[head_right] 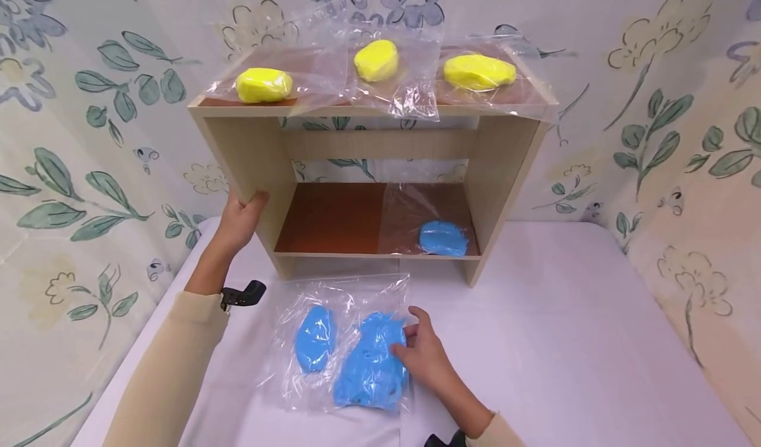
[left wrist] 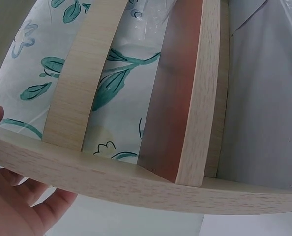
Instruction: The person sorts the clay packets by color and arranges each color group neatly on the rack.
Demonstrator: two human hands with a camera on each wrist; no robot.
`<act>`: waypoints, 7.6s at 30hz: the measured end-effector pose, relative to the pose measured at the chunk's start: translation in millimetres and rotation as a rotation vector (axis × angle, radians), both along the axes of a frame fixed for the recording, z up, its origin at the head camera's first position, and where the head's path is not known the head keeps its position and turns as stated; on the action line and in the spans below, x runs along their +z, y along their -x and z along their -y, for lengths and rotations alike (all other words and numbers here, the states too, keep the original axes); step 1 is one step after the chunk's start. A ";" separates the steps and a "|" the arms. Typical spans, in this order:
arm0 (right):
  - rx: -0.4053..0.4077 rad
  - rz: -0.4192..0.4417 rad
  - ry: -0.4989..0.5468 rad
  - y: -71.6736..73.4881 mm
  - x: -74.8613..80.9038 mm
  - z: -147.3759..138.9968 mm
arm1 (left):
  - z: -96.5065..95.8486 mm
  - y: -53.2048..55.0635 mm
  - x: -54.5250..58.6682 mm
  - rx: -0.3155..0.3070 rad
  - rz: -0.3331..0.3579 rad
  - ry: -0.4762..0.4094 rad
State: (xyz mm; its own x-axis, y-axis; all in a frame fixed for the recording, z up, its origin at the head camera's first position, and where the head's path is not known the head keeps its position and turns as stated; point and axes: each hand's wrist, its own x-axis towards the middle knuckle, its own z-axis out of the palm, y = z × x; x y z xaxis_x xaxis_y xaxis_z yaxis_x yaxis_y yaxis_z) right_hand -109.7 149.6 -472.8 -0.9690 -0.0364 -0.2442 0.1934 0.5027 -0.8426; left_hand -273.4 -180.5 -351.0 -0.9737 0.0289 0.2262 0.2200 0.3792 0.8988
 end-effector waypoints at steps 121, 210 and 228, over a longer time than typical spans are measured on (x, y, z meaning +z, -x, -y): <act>0.351 -0.290 -0.190 159.4 128.9 52.7 | -2.3 -2.5 0.3 -0.028 -0.024 -0.002; 0.218 0.121 0.104 42.8 -2.4 95.8 | 11.8 -10.9 -3.9 0.021 0.003 -0.081; 0.080 0.233 0.109 10.4 5.5 -11.6 | -2.2 -4.2 -3.9 0.005 0.009 -0.081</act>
